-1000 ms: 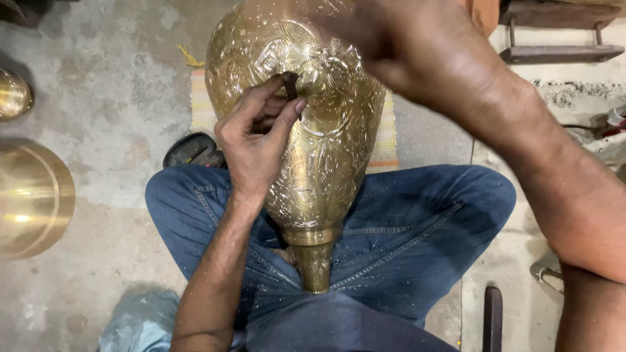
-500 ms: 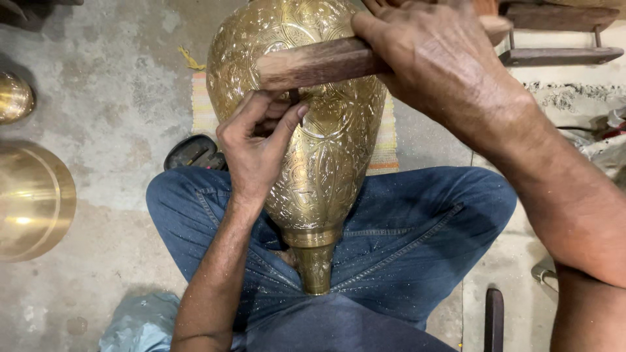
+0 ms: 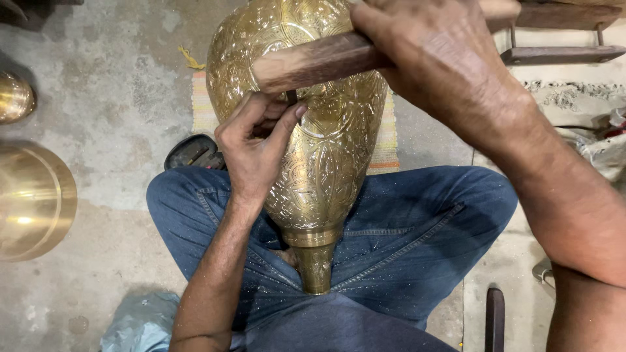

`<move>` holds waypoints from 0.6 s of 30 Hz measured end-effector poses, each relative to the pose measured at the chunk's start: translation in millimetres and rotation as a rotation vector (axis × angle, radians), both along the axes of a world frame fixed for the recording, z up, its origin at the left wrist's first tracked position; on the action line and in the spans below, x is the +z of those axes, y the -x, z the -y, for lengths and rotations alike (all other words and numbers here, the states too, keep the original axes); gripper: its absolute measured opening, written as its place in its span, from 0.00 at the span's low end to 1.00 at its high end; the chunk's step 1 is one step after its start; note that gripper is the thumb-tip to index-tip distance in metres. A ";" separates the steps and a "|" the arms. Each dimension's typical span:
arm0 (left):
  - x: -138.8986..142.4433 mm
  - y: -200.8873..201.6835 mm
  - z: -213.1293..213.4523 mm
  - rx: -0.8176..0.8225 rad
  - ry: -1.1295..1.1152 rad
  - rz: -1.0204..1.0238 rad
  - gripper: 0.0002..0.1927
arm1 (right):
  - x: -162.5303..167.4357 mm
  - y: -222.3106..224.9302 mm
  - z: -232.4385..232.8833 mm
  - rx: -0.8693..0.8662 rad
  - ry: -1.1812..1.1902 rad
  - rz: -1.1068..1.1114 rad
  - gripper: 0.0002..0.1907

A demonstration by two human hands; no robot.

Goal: The person sits cross-legged on the floor with a large engraved brass vase held between their legs. They hold a small chisel against the vase surface and strike it with a wooden mallet, repeatedly repositioning the chisel to carve decorative patterns into the metal.

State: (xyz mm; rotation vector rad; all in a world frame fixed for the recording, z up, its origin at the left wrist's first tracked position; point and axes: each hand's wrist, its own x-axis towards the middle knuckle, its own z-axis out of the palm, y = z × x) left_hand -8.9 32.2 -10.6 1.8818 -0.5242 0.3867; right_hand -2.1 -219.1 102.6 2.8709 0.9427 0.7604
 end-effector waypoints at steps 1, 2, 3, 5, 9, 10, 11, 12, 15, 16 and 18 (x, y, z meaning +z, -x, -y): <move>-1.6 -0.9 0.3 -0.010 0.022 -0.004 0.11 | -1.1 -1.3 1.9 0.021 -0.081 -0.004 0.16; -3.4 -1.1 0.6 -0.015 0.045 -0.012 0.13 | -2.9 -1.1 3.0 0.001 -0.077 -0.059 0.15; -5.1 -1.4 0.6 -0.017 0.068 -0.018 0.15 | -4.2 -1.4 3.8 -0.021 -0.074 -0.113 0.15; -7.8 -1.6 0.0 -0.013 0.061 -0.014 0.10 | -5.8 -1.7 4.8 -0.165 0.102 -0.299 0.12; -8.7 -4.2 0.7 -0.008 0.086 -0.059 0.16 | -4.4 -1.0 3.4 0.038 -0.225 -0.133 0.17; -7.8 -4.5 0.7 -0.015 0.085 -0.048 0.15 | -2.9 -0.5 3.4 0.009 -0.320 -0.266 0.17; -6.5 -3.9 0.5 -0.021 0.083 -0.038 0.15 | -1.3 -0.1 3.4 -0.020 -0.415 -0.401 0.18; -5.0 -3.3 0.5 -0.030 0.083 -0.024 0.14 | 0.1 0.6 3.3 -0.006 -0.279 -0.245 0.16; -0.4 -0.6 1.4 -0.017 0.092 -0.048 0.17 | 2.4 1.4 2.0 -0.005 -0.137 -0.058 0.13; 0.8 1.5 1.5 -0.016 0.092 -0.056 0.17 | 2.4 1.3 1.5 -0.029 -0.266 -0.193 0.12; 2.6 0.6 2.5 -0.027 0.093 -0.048 0.17 | 2.0 0.6 1.2 -0.036 -0.234 -0.199 0.11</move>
